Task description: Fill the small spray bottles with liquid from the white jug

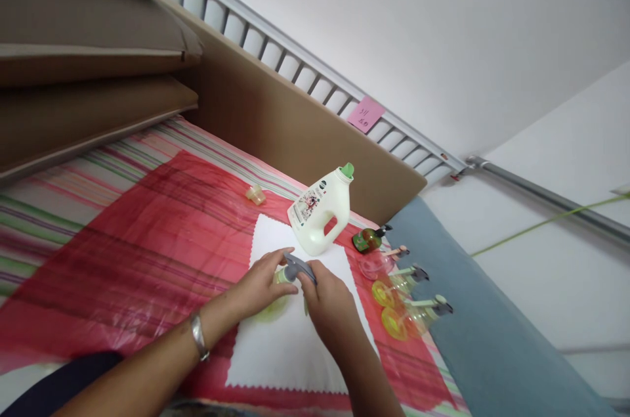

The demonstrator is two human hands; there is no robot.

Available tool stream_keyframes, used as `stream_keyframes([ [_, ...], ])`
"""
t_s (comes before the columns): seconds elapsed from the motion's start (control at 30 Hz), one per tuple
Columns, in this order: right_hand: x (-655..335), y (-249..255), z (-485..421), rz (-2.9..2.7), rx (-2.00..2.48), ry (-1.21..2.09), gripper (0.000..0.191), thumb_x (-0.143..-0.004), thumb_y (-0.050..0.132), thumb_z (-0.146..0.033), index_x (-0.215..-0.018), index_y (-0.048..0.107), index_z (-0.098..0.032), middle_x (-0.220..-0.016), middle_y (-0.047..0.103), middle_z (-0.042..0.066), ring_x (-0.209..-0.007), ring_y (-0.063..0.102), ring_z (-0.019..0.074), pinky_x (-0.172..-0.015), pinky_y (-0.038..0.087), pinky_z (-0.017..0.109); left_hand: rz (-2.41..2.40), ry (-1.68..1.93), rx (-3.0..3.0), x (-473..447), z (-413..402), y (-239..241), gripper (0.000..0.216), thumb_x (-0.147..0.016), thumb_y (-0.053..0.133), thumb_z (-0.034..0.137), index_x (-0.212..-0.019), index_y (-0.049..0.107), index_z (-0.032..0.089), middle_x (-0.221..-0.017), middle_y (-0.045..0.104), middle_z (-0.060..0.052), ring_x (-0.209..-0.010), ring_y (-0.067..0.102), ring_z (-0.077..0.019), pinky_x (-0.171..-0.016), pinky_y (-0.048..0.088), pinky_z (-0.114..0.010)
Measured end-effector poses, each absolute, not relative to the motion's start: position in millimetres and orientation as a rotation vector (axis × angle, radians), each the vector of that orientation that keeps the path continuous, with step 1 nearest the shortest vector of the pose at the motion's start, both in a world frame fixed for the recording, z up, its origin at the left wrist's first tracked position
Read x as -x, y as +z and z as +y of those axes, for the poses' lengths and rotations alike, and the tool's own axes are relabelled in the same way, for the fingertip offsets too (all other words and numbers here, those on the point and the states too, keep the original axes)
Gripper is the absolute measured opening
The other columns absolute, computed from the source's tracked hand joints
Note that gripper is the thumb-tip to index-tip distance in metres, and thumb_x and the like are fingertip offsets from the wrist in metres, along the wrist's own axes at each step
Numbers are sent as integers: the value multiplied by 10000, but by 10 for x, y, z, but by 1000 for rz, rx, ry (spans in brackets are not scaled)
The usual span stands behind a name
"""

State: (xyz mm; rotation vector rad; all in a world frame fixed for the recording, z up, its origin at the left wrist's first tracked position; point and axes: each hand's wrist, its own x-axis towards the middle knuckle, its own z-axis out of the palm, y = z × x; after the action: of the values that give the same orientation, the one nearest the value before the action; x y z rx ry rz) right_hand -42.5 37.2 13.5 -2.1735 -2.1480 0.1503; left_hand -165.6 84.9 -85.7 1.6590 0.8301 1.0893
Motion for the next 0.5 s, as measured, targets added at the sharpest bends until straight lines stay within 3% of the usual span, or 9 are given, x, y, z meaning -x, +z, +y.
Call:
stream_keyframes([
  [0.1, 413, 133, 373, -2145, 2166, 158, 184, -889, 368, -295, -871, 534, -218, -824, 660, 36, -738, 598, 181, -587, 320, 235, 646, 995, -1657, 1680, 860, -834, 259, -770, 581, 242, -1024, 599, 197, -1069, 629, -44, -1010, 546, -209, -915, 380, -315],
  [0.23, 398, 130, 367, -2141, 2154, 173, 185, -887, 368, -300, -874, 534, -217, -826, 660, 41, -729, 593, 183, -585, 322, 238, 887, 1082, -1651, 1646, 854, -827, 239, -635, 719, 236, -834, 596, 189, -868, 644, -20, -885, 558, -222, -830, 406, -313],
  [0.37, 398, 135, 369, -2148, 2149, 199, 182, -887, 366, -297, -876, 530, -219, -829, 658, 42, -736, 592, 186, -596, 332, 239, 776, 1036, -1646, 1660, 826, -813, 355, -674, 693, 293, -984, 555, 189, -1001, 620, -41, -939, 548, -221, -845, 411, -317],
  [0.5, 404, 147, 370, -2150, 2149, 223, 175, -887, 366, -292, -876, 524, -218, -836, 656, 42, -751, 596, 189, -611, 341, 241, 620, 946, -1660, 1690, 842, -820, 248, -787, 559, 270, -1022, 568, 192, -1060, 624, -37, -1003, 544, -207, -906, 389, -307],
])
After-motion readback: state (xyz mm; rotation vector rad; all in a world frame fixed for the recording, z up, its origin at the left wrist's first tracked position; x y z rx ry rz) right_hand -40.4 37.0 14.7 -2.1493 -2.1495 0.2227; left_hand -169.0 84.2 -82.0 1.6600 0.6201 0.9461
